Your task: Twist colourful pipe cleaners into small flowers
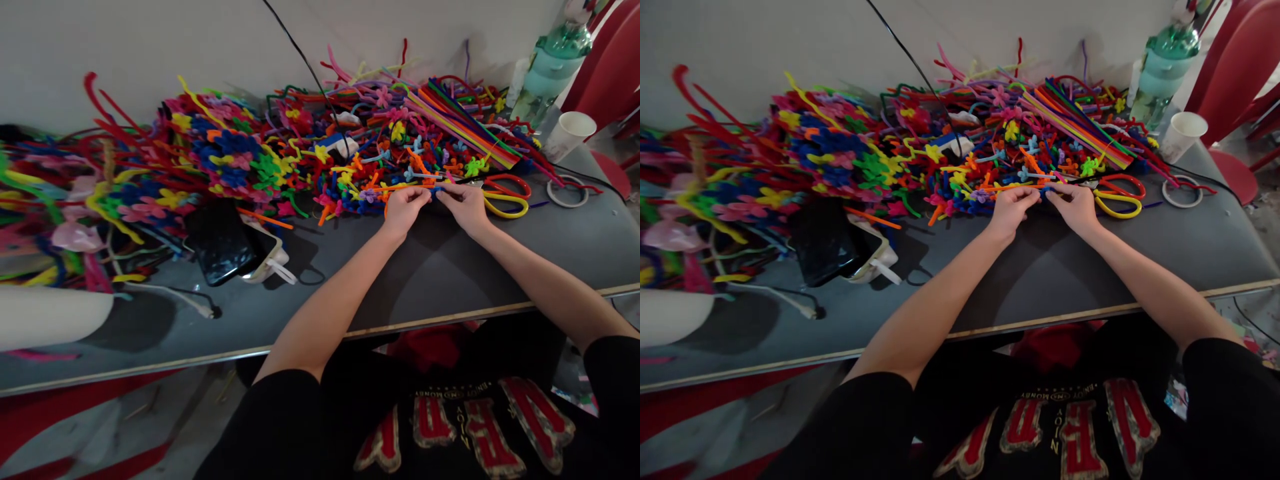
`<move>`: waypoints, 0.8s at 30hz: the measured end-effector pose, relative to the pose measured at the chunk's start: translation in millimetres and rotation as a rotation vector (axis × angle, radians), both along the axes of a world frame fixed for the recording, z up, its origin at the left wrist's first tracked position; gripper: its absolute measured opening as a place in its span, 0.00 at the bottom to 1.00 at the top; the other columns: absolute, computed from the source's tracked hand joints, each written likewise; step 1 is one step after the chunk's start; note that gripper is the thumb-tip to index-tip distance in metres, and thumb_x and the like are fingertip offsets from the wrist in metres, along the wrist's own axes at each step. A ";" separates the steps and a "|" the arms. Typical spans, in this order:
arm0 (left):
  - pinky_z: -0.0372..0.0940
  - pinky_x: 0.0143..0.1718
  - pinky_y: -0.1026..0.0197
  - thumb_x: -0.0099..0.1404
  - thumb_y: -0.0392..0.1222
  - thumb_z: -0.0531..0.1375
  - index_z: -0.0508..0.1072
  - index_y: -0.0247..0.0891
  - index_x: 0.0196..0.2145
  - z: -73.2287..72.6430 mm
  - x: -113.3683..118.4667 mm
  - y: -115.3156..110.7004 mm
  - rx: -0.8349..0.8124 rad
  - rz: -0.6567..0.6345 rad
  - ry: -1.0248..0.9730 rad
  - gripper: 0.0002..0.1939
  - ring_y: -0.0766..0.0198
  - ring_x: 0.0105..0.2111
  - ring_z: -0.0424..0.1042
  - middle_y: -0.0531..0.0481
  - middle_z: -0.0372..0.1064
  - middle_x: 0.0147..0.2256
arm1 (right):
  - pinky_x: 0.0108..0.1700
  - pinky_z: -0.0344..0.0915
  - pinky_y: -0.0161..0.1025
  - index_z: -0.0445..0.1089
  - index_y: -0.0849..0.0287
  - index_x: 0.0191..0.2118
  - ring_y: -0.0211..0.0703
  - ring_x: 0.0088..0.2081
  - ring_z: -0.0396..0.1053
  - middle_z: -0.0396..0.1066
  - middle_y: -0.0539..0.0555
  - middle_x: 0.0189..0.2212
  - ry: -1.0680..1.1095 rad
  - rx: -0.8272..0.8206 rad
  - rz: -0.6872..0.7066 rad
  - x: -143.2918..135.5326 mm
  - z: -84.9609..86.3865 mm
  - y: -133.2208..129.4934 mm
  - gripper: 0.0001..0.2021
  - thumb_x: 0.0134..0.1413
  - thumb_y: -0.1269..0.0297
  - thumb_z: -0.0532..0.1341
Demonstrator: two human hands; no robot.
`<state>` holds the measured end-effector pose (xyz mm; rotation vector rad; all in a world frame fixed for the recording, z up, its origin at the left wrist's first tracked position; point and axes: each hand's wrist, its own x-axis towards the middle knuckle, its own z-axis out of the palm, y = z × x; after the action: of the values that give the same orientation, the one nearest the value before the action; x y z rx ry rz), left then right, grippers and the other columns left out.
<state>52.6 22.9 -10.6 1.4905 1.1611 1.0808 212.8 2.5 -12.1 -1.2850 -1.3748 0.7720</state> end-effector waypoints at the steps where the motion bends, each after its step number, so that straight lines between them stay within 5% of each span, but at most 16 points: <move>1: 0.70 0.35 0.60 0.65 0.41 0.61 0.77 0.38 0.33 -0.9 -0.3 0.2 -0.003 0.002 -0.004 0.06 0.64 0.32 0.74 0.49 0.78 0.33 | 0.39 0.75 0.42 0.81 0.59 0.45 0.43 0.34 0.76 0.81 0.54 0.35 0.030 -0.019 0.003 0.1 0.9 0.0 0.18 0.53 0.54 0.65; 6: 0.65 0.26 0.65 0.69 0.45 0.59 0.76 0.38 0.38 -5.7 0.5 1.7 0.002 0.067 -0.024 0.09 0.67 0.29 0.72 0.48 0.77 0.34 | 0.33 0.72 0.37 0.75 0.58 0.53 0.39 0.33 0.73 0.79 0.55 0.38 0.098 -0.027 0.049 -0.3 1.2 0.2 0.28 0.52 0.44 0.65; 14: 0.70 0.40 0.59 0.66 0.43 0.61 0.75 0.38 0.34 -13.2 5.2 -4.4 0.207 0.117 0.031 0.07 0.64 0.32 0.74 0.49 0.77 0.32 | 0.32 0.66 0.36 0.77 0.60 0.37 0.37 0.26 0.68 0.76 0.52 0.27 -0.050 -0.043 -0.009 -2.7 5.2 -2.6 0.14 0.54 0.54 0.62; 24: 0.69 0.38 0.60 0.68 0.54 0.60 0.76 0.41 0.39 1.0 -0.8 -15.2 0.522 0.154 0.304 0.14 0.62 0.35 0.75 0.47 0.78 0.38 | 0.31 0.63 0.37 0.78 0.58 0.34 0.38 0.25 0.68 0.75 0.50 0.24 -0.224 0.031 -0.062 -4.5 11.7 -8.0 0.09 0.52 0.61 0.62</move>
<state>51.7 7.6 -9.6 2.0515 1.2765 1.3675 208.3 -5.5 -0.4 -1.4162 -1.5102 0.5751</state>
